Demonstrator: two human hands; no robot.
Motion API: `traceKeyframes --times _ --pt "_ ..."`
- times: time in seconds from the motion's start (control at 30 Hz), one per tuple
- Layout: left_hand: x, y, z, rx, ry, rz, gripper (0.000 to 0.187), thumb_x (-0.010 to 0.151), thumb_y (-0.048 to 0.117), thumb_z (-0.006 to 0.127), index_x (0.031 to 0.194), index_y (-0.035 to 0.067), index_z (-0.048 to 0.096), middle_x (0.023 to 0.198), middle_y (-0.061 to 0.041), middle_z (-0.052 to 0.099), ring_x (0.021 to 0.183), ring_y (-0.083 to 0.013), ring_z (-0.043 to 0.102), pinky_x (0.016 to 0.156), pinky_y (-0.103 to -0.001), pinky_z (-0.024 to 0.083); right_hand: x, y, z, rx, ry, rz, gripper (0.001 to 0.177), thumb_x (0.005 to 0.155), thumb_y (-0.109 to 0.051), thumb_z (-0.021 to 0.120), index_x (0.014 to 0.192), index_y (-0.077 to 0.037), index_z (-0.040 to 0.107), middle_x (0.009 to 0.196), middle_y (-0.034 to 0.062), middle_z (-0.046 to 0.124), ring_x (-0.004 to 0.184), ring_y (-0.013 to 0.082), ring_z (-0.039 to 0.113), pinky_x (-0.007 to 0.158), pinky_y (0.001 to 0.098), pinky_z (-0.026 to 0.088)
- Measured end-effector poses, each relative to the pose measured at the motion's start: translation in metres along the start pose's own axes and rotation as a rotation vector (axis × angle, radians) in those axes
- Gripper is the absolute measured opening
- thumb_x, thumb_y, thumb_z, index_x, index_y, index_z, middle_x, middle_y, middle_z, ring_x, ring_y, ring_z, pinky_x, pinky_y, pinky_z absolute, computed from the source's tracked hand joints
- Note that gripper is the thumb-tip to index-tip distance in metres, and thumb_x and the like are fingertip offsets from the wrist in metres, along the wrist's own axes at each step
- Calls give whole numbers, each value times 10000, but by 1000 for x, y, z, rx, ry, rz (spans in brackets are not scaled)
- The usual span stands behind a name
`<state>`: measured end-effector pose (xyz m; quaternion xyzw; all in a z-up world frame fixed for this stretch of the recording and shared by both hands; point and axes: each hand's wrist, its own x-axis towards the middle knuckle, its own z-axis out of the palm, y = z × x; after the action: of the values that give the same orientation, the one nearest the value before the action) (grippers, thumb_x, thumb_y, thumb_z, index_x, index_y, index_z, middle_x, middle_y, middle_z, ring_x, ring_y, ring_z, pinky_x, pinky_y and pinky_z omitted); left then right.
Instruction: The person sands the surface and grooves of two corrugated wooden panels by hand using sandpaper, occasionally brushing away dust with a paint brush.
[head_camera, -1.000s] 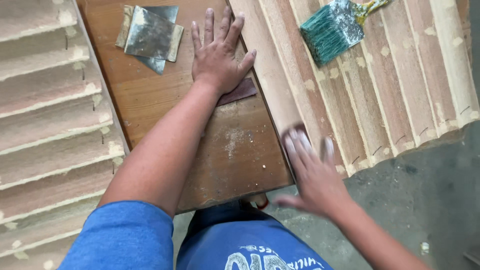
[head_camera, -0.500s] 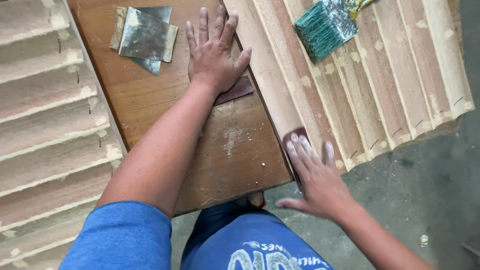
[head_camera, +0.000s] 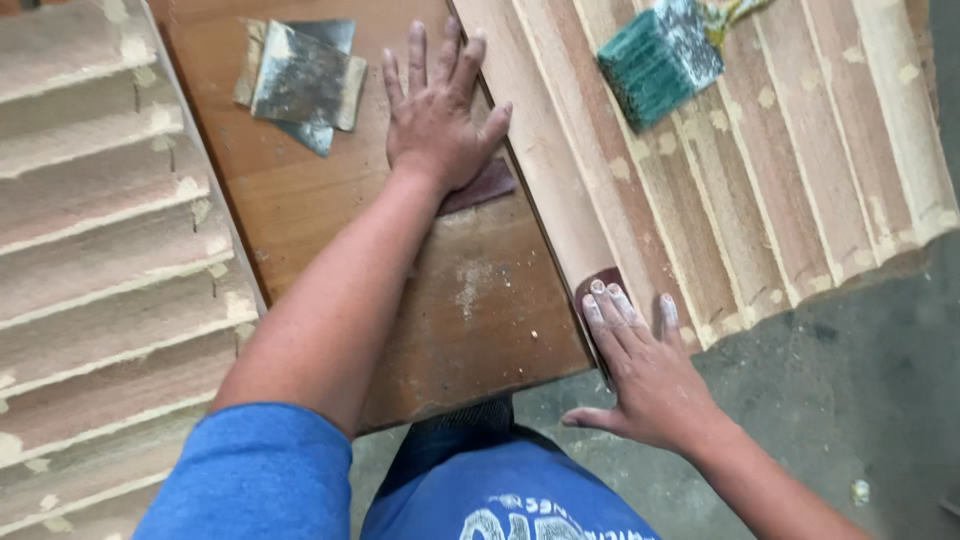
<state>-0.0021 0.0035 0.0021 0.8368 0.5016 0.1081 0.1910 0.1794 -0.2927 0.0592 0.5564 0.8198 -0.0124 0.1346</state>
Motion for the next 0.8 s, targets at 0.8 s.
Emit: traceKeyframes --times 0.8 --pt "0 0 -4 -21 -79 8 753 969 653 378 1609 272 266 1704 -66 124 1553 -386 20 1217 -658 -36 72 21 -32 150 -76 12 1357 793 -1019 359 1639 -29 -21 1719 98 -29 1561 248 -24 1213 569 -68"
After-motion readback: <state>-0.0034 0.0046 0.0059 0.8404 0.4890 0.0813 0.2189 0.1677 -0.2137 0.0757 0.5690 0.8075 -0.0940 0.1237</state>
